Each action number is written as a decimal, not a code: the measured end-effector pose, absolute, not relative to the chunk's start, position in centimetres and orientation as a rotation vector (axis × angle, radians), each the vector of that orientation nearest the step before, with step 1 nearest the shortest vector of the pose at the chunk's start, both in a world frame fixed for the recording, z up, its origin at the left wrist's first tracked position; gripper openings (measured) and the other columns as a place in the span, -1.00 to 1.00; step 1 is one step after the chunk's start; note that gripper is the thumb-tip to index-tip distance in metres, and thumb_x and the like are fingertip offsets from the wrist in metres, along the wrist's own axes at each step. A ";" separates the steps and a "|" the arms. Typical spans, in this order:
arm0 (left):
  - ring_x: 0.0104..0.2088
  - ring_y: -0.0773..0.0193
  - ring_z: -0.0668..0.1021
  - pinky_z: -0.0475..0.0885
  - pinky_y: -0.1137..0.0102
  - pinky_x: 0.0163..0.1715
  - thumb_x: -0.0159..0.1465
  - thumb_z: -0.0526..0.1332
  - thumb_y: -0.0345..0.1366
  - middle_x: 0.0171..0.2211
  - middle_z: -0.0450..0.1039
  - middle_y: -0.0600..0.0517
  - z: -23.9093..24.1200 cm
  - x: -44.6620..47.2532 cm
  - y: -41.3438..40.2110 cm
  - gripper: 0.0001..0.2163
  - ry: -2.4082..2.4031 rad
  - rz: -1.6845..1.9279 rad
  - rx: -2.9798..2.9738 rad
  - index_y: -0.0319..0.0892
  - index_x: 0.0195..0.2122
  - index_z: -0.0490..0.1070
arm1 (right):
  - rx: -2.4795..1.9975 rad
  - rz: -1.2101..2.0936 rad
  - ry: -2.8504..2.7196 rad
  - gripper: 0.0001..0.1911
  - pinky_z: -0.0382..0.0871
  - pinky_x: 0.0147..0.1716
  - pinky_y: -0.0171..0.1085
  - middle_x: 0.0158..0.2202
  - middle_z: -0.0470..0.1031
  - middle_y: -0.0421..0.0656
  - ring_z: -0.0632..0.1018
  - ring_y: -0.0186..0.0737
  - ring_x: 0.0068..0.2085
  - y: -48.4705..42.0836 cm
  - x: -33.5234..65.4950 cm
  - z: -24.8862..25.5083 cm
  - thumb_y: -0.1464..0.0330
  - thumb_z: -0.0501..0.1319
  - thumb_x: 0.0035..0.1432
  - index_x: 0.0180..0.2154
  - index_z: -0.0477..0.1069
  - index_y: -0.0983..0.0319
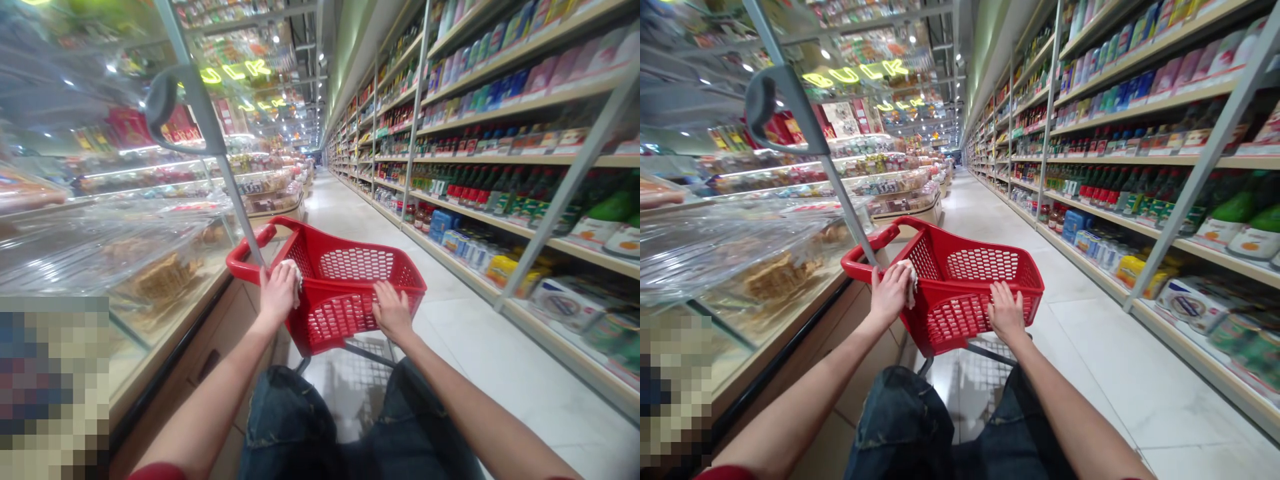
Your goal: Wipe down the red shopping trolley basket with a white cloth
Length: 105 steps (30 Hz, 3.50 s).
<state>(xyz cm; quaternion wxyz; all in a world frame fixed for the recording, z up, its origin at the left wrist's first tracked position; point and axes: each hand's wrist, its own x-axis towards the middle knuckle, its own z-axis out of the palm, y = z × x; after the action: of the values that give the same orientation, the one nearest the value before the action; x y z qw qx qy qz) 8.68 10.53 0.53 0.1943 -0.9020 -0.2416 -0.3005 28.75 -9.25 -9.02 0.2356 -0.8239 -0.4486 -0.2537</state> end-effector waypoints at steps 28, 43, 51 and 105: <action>0.08 0.03 0.29 -0.23 -0.18 0.10 0.29 -0.11 -0.32 0.06 0.30 -0.08 0.4 9.1 10.4 -0.67 -0.733 -0.901 -2.585 -0.10 0.01 0.28 | -2.295 -0.674 -1.270 -0.42 -0.04 0.07 0.13 0.18 0.15 -0.02 0.13 -0.06 0.19 -9.5 28.0 -9.7 0.47 -0.04 0.03 0.14 0.09 0.28; 0.07 0.04 0.30 -0.19 -0.12 0.12 0.30 -0.08 -0.28 0.05 0.30 -0.09 0.7 8.9 10.3 -0.70 -0.756 -0.902 -2.562 -0.12 -0.02 0.29 | -2.304 -0.631 -1.251 -0.44 -0.08 0.08 0.13 0.18 0.14 -0.01 0.12 -0.06 0.20 -9.8 27.7 -9.2 0.47 -0.02 0.02 0.12 0.12 0.31; 0.03 0.22 0.37 -0.02 0.12 0.16 0.26 -0.08 -0.34 0.04 0.33 -0.10 -0.1 12.4 6.9 -0.64 -0.742 -0.887 -2.817 -0.23 0.09 0.17 | -2.021 -0.375 -1.376 -0.51 -0.10 0.13 0.02 0.21 0.07 -0.03 0.09 -0.17 0.21 -3.7 21.3 -4.0 0.35 -0.11 0.19 0.15 0.09 0.30; 0.23 0.05 0.03 -0.11 -0.04 0.14 0.05 0.00 -0.36 0.19 0.06 -0.18 -0.4 8.6 7.7 -0.41 -0.811 -0.694 -2.633 -0.40 0.15 0.09 | -2.351 -0.683 -0.854 -0.54 0.03 0.04 0.08 0.18 0.14 -0.08 0.14 -0.03 0.17 -11.4 32.4 -9.5 0.37 -0.09 0.15 0.09 0.19 0.21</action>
<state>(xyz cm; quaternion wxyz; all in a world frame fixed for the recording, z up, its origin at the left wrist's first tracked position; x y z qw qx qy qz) 8.65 7.67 -0.42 0.1496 -0.9164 -0.2821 -0.2414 32.39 -11.39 -9.46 0.2708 -0.8729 -0.3170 -0.2535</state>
